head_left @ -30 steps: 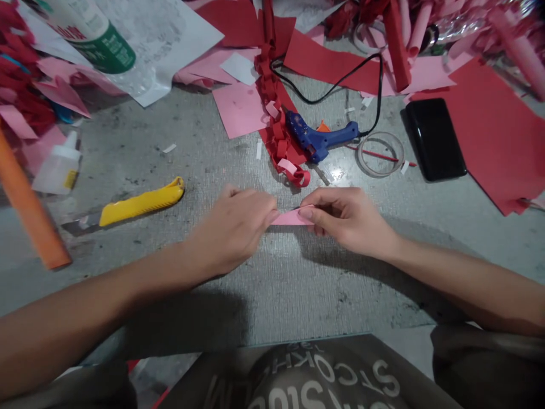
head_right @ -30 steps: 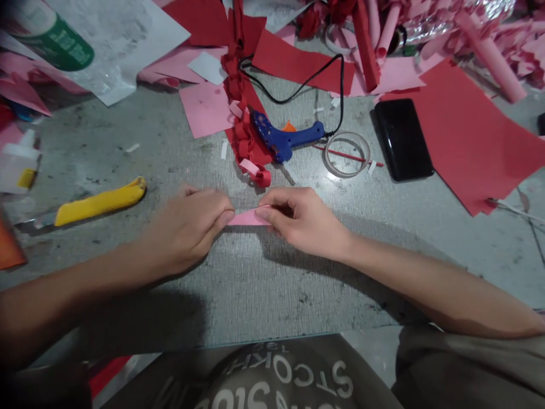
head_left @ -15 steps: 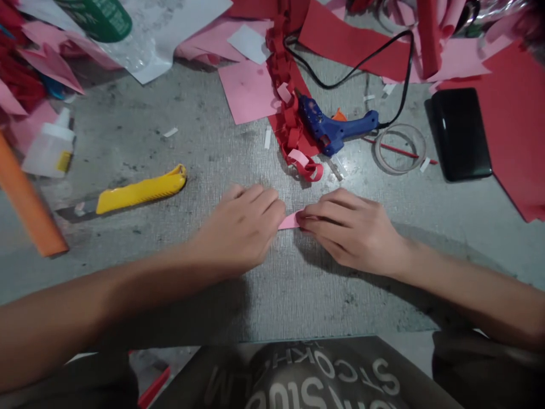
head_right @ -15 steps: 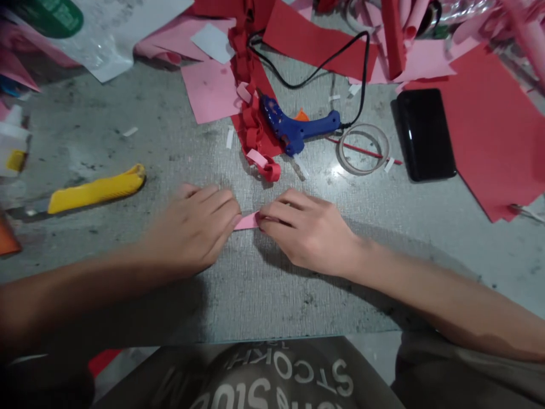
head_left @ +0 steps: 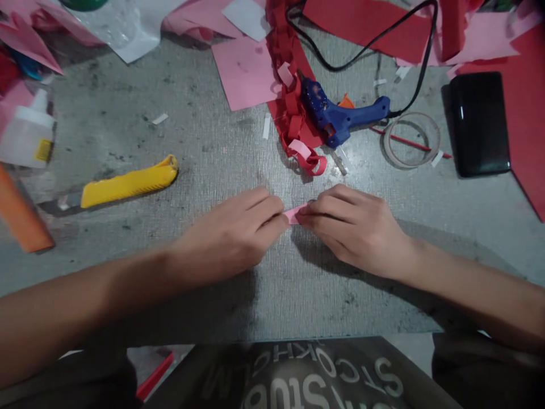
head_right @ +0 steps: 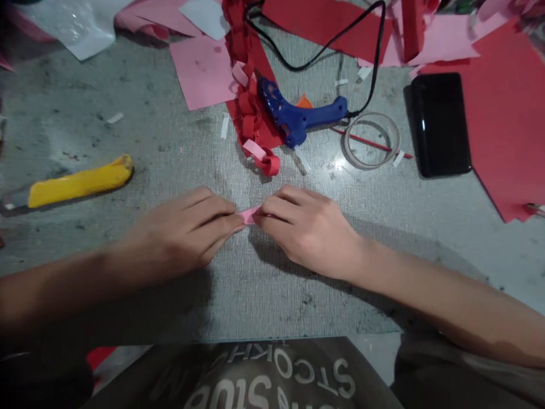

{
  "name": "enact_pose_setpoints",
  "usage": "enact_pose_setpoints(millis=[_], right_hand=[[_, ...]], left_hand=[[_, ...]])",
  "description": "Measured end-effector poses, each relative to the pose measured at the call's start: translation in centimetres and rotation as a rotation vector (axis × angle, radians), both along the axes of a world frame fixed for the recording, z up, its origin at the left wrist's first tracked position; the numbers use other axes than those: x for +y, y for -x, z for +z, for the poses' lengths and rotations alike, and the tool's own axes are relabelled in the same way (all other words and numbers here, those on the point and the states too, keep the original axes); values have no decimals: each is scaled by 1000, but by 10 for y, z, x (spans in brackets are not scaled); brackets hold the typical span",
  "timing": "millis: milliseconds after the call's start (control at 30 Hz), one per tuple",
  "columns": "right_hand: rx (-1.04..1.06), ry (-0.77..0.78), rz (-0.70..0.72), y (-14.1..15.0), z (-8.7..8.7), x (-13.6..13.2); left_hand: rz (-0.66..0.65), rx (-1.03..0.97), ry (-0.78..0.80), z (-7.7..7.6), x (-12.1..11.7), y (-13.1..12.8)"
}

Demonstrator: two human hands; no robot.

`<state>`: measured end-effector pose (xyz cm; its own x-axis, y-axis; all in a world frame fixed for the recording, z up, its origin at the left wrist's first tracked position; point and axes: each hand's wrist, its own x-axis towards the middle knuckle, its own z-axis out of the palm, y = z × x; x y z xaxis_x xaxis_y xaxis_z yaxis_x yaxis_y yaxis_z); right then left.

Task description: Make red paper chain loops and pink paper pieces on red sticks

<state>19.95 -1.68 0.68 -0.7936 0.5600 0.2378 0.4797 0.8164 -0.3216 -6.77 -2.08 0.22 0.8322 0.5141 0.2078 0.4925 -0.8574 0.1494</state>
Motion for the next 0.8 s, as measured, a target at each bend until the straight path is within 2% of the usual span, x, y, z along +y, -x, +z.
enact_pose_setpoints(millis=[133,300,400,500,633,733,800], right_hand=[[31,11,4,1,1,0],[197,137,-18,1,0,1],[285,3,-140,-2,3,7],[178,-170,-273,-3,9,17],[-118,-222,-342,4,12,34],[-206,-229,-312,28,14,49],[-173,-204,-323,52,21,61]], left_hand=[[-6,-33,-29,0,-3,-1],[-39,-55,-34,-3,-2,2],[-52,-29,-27,-6,-2,3],[-63,-22,-27,-8,-1,2],[-81,-65,-25,-12,-1,0],[-70,-130,-28,-15,0,0],[-69,-150,-36,-18,0,1]])
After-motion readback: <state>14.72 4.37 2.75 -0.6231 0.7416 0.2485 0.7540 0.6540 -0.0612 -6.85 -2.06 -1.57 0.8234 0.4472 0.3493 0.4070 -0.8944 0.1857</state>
